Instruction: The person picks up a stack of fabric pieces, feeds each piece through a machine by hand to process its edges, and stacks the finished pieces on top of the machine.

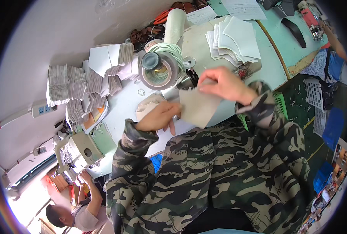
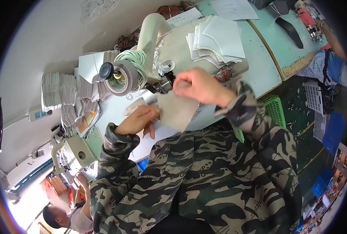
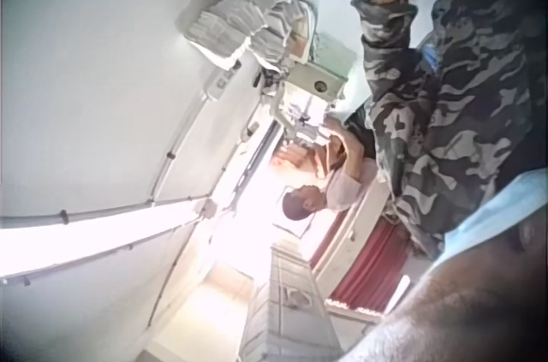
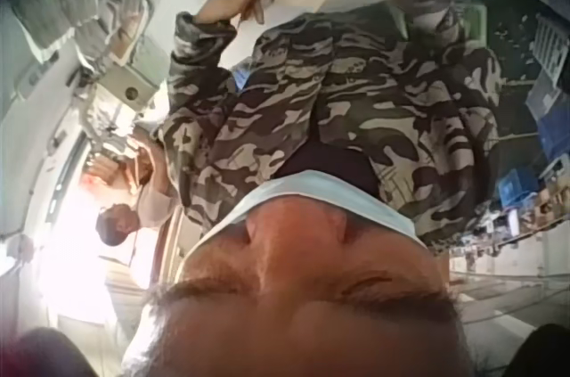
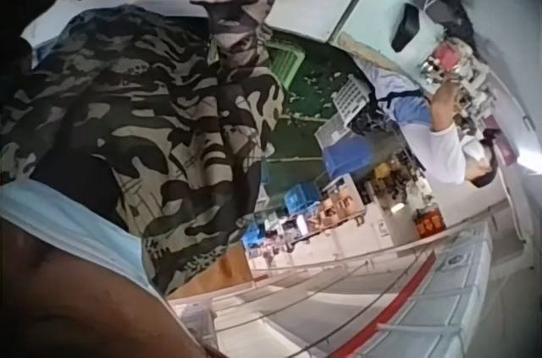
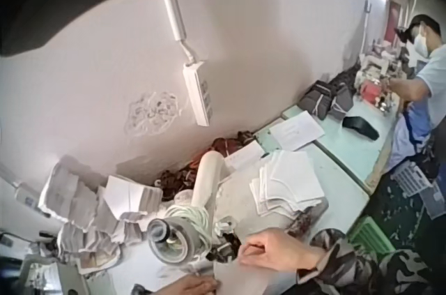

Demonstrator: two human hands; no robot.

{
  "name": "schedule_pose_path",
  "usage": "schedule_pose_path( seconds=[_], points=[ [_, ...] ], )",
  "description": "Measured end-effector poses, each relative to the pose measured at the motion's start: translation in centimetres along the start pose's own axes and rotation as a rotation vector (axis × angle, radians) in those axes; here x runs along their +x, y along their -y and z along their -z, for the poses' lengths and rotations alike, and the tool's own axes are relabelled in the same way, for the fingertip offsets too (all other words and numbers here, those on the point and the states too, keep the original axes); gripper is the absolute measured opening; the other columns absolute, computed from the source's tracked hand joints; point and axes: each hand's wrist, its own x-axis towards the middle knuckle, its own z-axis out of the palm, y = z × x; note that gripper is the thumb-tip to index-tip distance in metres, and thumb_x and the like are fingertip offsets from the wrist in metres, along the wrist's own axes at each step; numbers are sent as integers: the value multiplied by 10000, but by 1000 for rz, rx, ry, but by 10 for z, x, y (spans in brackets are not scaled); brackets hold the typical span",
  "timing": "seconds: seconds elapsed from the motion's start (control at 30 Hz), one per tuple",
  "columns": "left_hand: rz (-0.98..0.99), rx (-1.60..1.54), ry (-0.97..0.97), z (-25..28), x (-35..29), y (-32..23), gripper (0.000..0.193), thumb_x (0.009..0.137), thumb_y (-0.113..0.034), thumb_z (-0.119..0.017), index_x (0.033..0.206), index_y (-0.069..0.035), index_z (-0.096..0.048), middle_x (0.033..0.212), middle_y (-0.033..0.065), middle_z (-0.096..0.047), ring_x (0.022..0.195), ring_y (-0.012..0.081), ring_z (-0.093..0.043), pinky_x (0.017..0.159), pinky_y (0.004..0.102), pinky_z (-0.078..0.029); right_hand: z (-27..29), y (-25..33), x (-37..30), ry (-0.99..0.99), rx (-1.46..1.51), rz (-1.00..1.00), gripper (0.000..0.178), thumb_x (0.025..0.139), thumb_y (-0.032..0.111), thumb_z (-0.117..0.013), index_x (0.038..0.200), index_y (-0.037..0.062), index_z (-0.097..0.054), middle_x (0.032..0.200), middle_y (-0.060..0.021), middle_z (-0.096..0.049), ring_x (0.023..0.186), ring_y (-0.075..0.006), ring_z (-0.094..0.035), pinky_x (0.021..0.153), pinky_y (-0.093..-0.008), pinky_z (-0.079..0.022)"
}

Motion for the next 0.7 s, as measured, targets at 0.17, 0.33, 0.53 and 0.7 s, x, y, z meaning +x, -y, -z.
schedule_pose_path(
  seconds=[0.17, 0.33, 0.53, 0.7],
  points=[
    [73, 163, -177, 16, -2, 13, 369, 1026, -281, -445, 918, 25, -621, 735, 67, -609, 477, 149, -566, 428, 255, -451, -63, -18, -22, -12, -85, -197, 163, 860, 124, -731, 921, -21, -692, 743, -20, -678, 663, -73, -590, 603, -250, -477],
    [-128, 709, -296, 28, 14, 7, 305, 956, -240, -503, 897, 27, -639, 667, 181, -607, 630, 341, -618, 614, 425, -493, -77, -19, -23, -49, 204, -365, 195, 878, 143, -726, 926, -44, -700, 782, -58, -703, 685, -83, -614, 610, -243, -491],
    [-355, 848, -363, 29, 39, 0, 336, 958, -278, -569, 953, 43, -670, 818, 212, -660, 725, 330, -647, 703, 397, -508, -24, -15, -63, -122, 470, -427, 299, 868, 95, -705, 1123, -53, -651, 995, -69, -710, 793, -87, -644, 683, -261, -522],
    [-18, 1373, -764, 51, 7, 62, 318, 861, -355, -690, 1023, -84, -651, 838, 140, -683, 742, 346, -673, 647, 487, -503, 54, 21, -63, -677, -325, 187, 246, 860, 81, -694, 1102, 43, -689, 989, -82, -714, 881, -205, -666, 765, -292, -516]
  ],
)
